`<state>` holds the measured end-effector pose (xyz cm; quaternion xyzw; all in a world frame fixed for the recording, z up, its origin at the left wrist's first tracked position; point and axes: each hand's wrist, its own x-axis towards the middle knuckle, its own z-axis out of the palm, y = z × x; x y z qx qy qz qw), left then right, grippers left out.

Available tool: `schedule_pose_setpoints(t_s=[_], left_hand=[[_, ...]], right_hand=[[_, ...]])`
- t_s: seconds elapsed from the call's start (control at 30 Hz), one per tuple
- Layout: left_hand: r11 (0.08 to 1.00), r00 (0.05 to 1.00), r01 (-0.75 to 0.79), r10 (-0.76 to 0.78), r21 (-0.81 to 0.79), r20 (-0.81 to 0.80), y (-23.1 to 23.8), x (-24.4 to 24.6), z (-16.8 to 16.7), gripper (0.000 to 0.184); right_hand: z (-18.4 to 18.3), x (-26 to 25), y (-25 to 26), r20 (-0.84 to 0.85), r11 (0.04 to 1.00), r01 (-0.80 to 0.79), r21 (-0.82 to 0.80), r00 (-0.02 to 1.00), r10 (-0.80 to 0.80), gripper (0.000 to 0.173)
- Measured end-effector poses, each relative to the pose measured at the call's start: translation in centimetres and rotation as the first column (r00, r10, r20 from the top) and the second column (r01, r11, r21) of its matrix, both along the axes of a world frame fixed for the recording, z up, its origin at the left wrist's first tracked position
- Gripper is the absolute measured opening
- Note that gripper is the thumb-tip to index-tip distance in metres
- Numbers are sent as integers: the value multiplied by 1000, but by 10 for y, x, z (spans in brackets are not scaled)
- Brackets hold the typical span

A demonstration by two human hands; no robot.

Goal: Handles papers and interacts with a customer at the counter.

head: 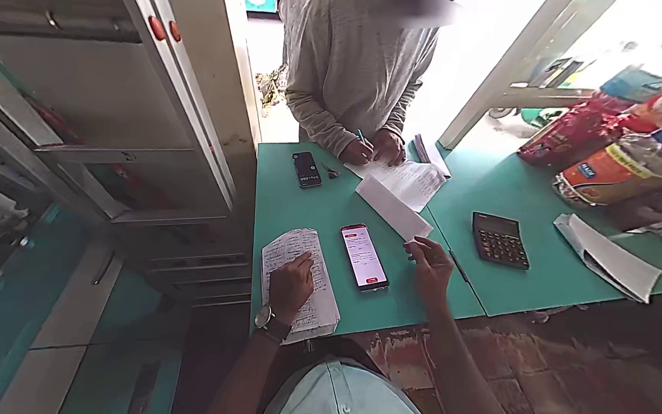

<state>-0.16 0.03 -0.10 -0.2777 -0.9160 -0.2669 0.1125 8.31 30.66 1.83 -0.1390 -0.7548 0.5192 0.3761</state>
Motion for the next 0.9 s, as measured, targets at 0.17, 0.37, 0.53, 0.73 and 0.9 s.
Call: schedule_pose_setpoints(t_s=[0.17,0.37,0.53,0.73,0.9], left_hand=[[999,999,3,-2,33,-42,-1,0,-3,25],[999,999,8,-6,35,-49,-2,-1,-4,25],[999,999,7,-6,33,-41,-3,-2,-6,26],[999,999,6,-4,37,-34,-2,-2,-5,26],[1000,1000,0,1,25,-29,-2,-1,-4,26]], right_hand=[[-8,1,0,27,1000,12,1,1000,-12,21],[-9,-2,-4,121,996,-8,91,993,-3,24],[-9,-3,-4,118,995,-7,98,993,-5,24],[-10,-3,-3,125,992,-5,123,992,-11,24],[-10,-3,-2,119,992,5,124,993,-20,23]])
